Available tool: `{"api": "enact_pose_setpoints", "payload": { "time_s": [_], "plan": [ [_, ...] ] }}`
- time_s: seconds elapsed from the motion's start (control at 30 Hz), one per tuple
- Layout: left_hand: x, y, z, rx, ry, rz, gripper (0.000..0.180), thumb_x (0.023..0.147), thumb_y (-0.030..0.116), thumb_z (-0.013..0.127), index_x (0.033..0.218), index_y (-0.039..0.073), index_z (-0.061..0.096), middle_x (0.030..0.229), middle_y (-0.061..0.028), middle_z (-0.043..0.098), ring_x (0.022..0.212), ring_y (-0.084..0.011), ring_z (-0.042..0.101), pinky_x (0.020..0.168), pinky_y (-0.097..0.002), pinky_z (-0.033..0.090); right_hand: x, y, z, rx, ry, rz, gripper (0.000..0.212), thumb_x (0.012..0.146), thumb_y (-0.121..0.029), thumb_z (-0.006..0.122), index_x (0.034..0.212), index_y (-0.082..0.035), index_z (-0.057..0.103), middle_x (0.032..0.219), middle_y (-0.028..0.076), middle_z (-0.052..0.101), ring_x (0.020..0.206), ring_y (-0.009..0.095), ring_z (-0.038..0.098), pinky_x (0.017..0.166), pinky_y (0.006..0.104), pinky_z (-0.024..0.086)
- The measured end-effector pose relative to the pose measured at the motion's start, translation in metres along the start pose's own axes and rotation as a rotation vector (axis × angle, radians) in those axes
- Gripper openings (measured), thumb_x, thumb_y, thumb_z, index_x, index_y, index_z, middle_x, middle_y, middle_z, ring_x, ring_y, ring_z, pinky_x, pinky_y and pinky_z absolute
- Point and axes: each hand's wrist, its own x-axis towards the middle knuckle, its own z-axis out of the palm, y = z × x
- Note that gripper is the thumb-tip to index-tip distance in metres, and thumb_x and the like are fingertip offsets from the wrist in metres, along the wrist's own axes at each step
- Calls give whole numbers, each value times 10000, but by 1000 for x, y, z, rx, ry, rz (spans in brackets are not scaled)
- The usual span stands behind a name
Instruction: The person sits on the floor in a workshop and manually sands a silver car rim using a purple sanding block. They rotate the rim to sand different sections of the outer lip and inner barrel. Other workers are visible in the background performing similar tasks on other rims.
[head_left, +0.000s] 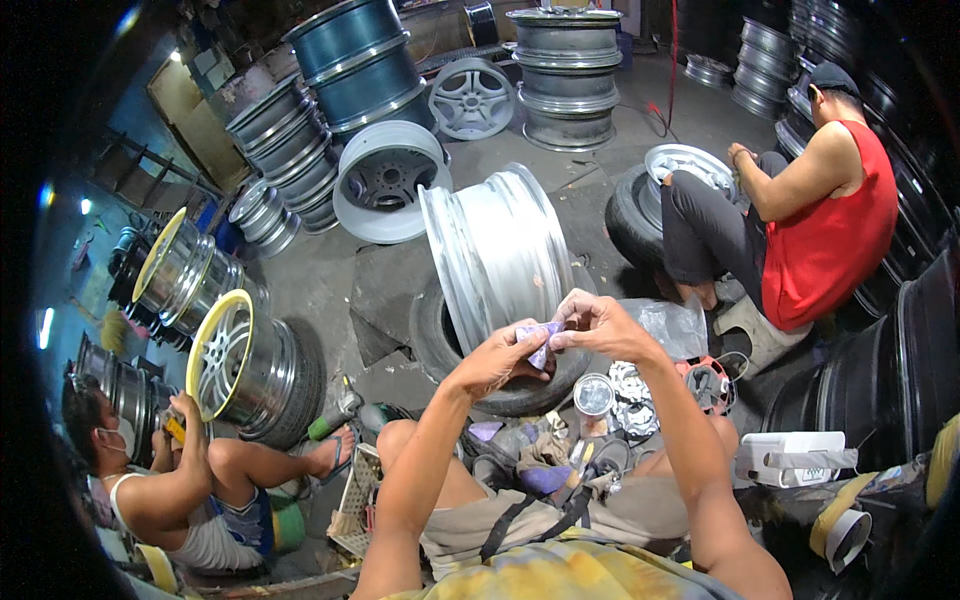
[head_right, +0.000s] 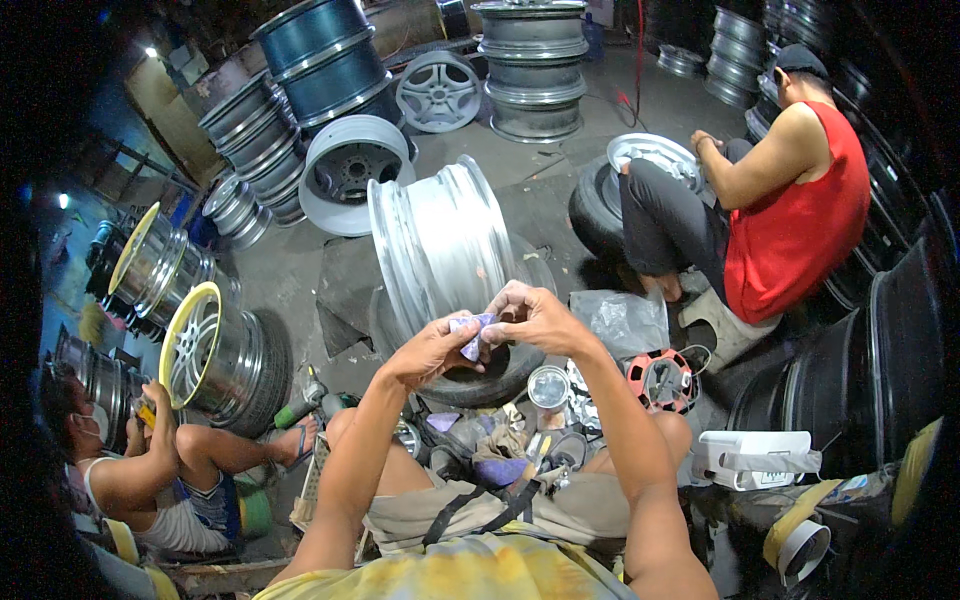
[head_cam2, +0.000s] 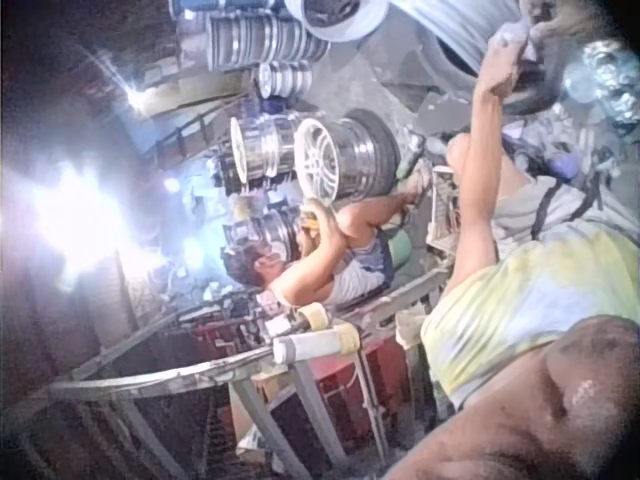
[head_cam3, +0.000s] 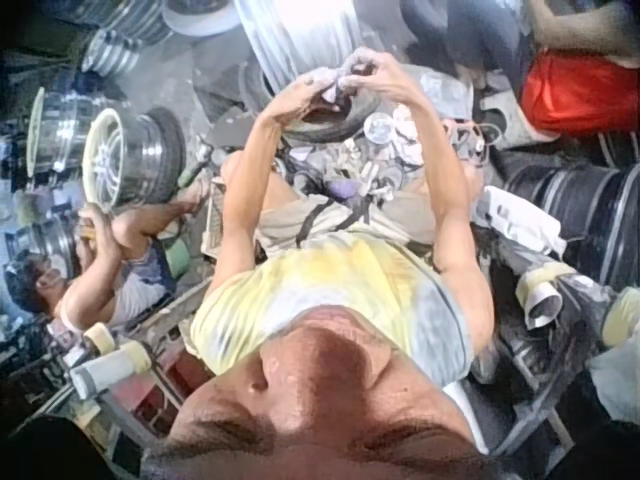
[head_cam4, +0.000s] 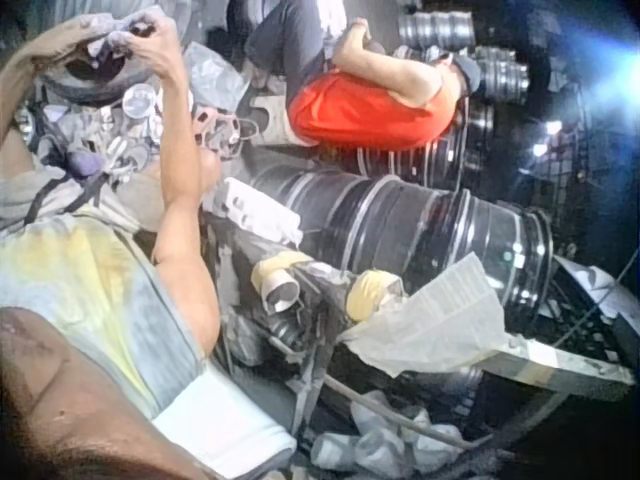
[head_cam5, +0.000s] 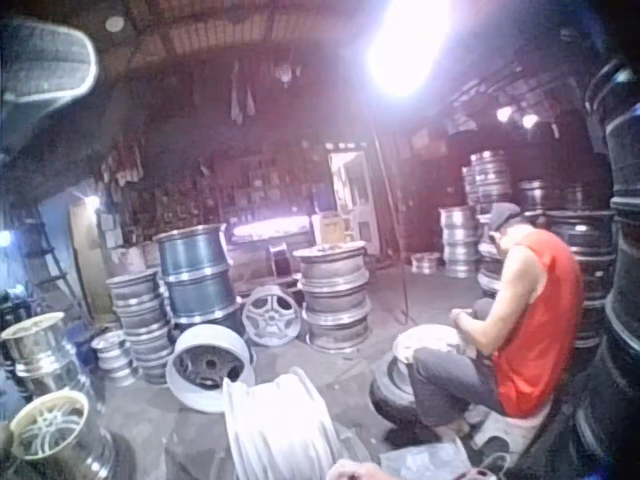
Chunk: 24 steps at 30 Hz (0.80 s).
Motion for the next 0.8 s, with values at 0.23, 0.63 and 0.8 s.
{"api": "enact_pose_setpoints", "payload": {
  "time_s": [0.23, 0.63, 0.8],
  "plan": [
    [26, 46, -16, 1196, 811, 653, 166, 896, 144, 692, 995, 10, 703, 901, -148, 613, 768, -285, 651, 681, -385, 520, 105, 8, -23, -473, 685, -206, 230, 908, -253, 679, 954, -30, 711, 917, 130, 575, 780, 254, 586, 721, 379, 481],
    [80, 17, -55, 1819, 762, 430, 421, 854, 27, 570, 1265, -63, 569, 1028, -184, 600, 903, -326, 675, 712, -409, 559, 169, 26, 1, -627, 687, 21, 271, 995, -328, 543, 1136, -102, 497, 1029, 235, 622, 945, 478, 627, 806, 563, 487],
    [113, 51, -61, 1747, 807, 354, 475, 847, 2, 559, 1316, -72, 531, 1040, -195, 618, 830, -337, 687, 691, -426, 567, 172, 25, -6, -599, 631, -19, 248, 1000, -307, 525, 1115, -91, 487, 957, 247, 671, 932, 473, 640, 804, 562, 478]
  ]
}}
